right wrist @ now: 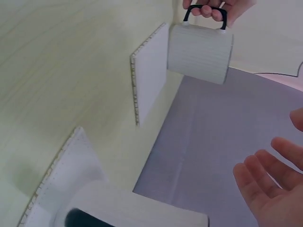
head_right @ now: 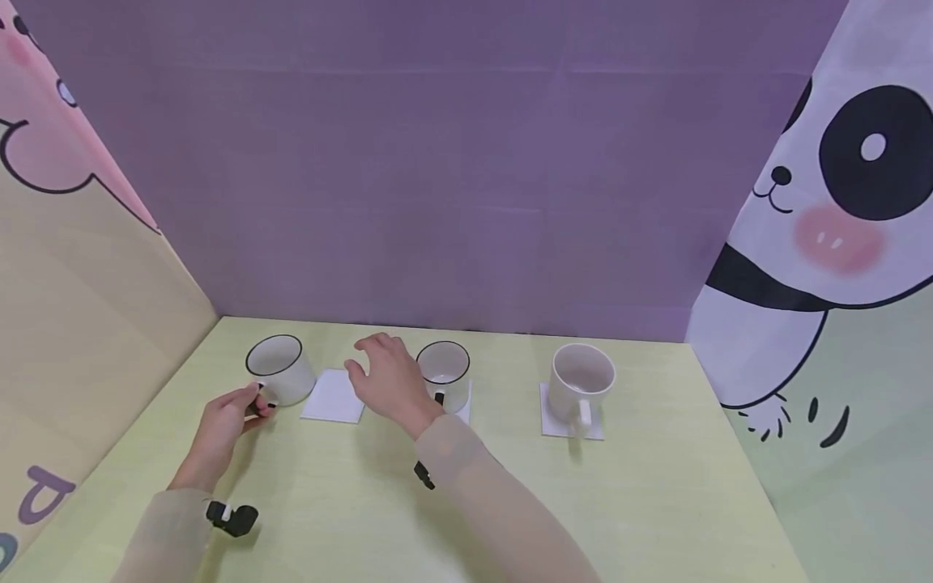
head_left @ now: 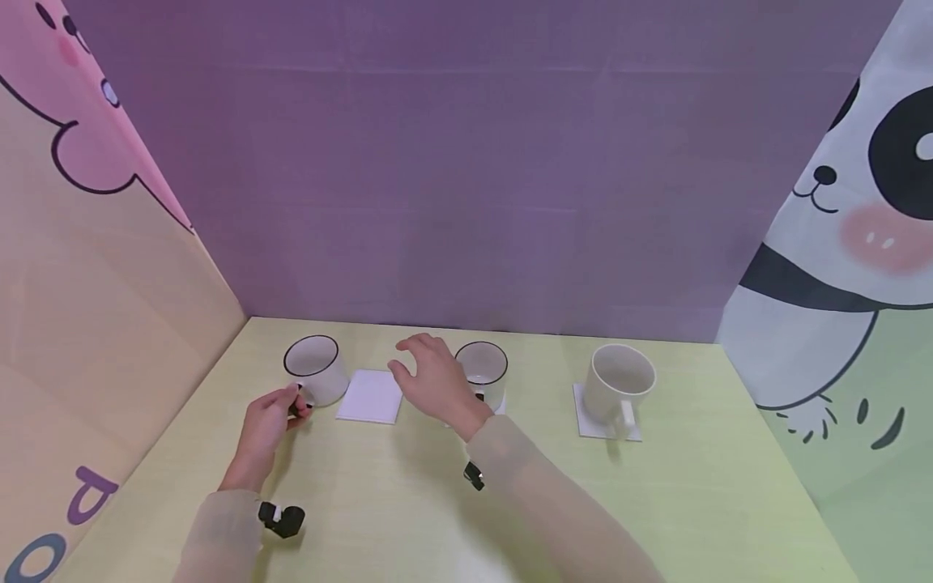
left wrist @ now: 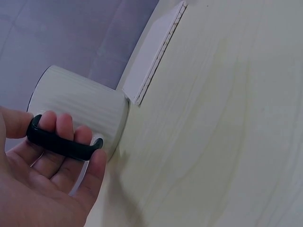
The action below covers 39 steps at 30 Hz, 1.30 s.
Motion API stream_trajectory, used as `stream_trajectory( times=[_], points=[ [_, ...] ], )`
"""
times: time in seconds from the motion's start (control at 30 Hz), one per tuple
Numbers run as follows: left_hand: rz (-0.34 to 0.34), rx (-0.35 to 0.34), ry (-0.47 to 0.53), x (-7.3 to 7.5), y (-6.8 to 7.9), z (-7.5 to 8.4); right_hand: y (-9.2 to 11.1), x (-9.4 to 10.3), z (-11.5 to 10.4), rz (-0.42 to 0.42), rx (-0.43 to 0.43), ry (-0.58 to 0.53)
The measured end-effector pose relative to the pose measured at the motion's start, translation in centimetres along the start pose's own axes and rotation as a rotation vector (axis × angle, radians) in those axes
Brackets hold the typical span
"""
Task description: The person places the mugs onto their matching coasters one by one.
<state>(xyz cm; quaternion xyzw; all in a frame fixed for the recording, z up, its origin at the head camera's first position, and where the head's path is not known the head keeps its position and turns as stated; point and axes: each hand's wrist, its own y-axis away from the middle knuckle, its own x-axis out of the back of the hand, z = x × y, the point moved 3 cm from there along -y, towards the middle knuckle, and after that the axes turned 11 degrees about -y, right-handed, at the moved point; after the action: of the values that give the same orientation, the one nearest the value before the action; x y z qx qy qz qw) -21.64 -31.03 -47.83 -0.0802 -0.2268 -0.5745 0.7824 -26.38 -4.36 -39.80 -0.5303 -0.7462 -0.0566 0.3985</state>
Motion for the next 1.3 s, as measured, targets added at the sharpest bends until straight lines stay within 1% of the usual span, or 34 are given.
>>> stream_trajectory(
  times=[0.2,0.37,0.47,0.73,0.87,1.03,1.17,1.3],
  points=[
    [-0.008,0.001,0.013,-0.1,0.1,0.1,-0.4,-1.1,0.5,-0.033,-0.044,-0.007],
    [-0.006,0.007,0.02,0.0,0.3,0.2,-0.6,-2.1,1.1,-0.065,-0.064,0.024],
    [-0.004,0.001,0.018,0.0,0.2,0.2,-0.8,-2.8,1.6,-0.074,-0.076,0.042],
    [0.002,-0.013,0.01,-0.1,0.2,0.2,-1.2,-4.6,2.2,-0.106,-0.117,0.04],
    [0.006,-0.024,0.002,0.0,0.3,0.3,-1.5,-5.2,2.6,-0.131,-0.129,0.085],
    [0.001,-0.014,-0.011,0.1,0.4,0.3,-1.5,-5.9,3.2,-0.183,-0.125,0.132],
    [0.006,-0.023,-0.02,0.1,0.5,0.3,-1.3,-6.6,4.1,-0.232,-0.123,0.21],
    [0.016,-0.038,-0.029,0.0,0.6,0.4,-0.8,-7.2,4.9,-0.292,-0.151,0.274]
  ],
)
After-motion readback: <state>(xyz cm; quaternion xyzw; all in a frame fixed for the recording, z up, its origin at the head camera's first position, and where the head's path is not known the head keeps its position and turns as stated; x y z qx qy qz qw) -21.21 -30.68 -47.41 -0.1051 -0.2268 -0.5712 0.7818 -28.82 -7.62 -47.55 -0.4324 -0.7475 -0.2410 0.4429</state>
